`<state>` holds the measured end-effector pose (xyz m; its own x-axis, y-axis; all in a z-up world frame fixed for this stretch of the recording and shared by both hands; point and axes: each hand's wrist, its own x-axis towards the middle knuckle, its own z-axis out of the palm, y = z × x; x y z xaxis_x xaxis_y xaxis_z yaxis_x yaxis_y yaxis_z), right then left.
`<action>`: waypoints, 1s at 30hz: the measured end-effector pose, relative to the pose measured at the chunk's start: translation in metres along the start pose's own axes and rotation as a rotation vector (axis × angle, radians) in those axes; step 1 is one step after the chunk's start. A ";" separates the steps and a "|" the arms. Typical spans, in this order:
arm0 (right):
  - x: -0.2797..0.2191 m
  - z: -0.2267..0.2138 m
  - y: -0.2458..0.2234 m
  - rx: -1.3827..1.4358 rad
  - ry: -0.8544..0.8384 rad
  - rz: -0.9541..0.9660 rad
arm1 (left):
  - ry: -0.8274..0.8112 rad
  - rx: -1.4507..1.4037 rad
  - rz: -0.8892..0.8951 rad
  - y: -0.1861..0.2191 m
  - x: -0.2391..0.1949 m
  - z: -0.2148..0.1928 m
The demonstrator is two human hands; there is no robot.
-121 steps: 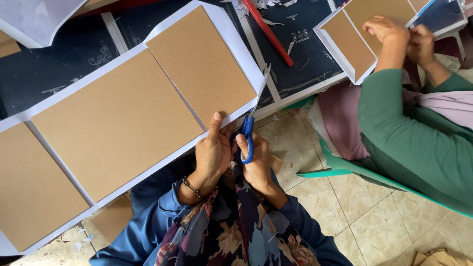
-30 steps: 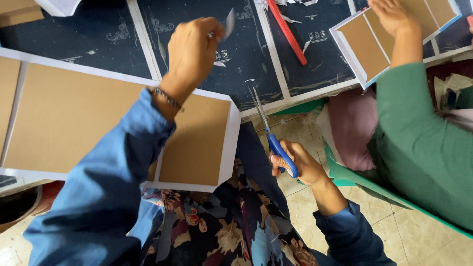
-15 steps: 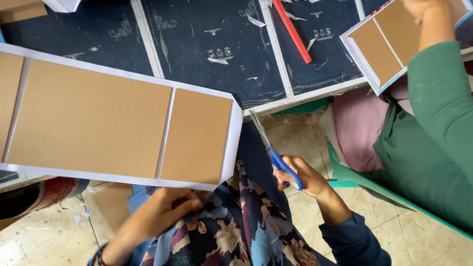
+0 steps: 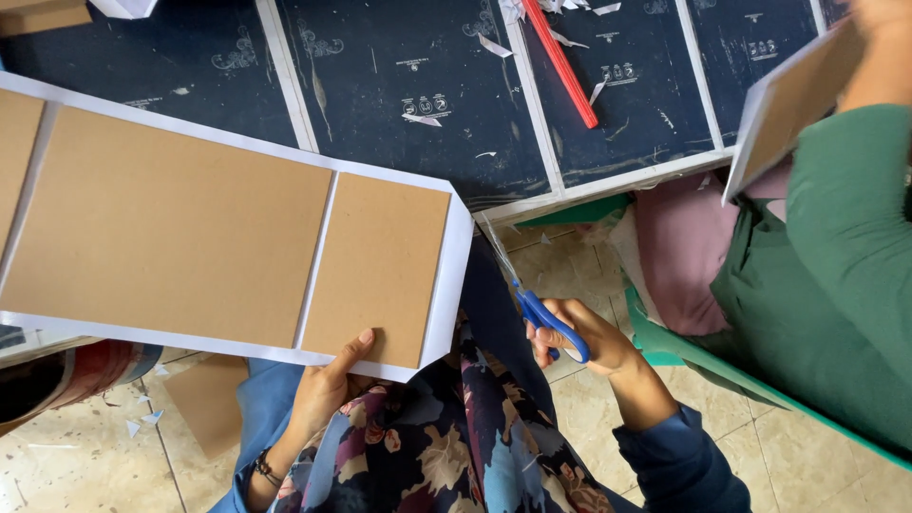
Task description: The person places brown cardboard pieces onto a white sheet, aligns them, and trims the excess white border using scissors. The process is repeated for multiple sheets.
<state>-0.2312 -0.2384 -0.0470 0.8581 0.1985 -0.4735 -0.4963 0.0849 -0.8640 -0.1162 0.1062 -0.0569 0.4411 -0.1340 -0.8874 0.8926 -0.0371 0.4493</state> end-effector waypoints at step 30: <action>0.042 -0.003 0.001 0.089 0.018 -0.041 | 0.012 0.180 -0.048 -0.007 0.008 -0.015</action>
<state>-0.1953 -0.2328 -0.0678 0.8799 0.1758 -0.4414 -0.4695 0.1795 -0.8645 -0.1178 0.1205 -0.0686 0.4002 -0.1164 -0.9090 0.8820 -0.2202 0.4166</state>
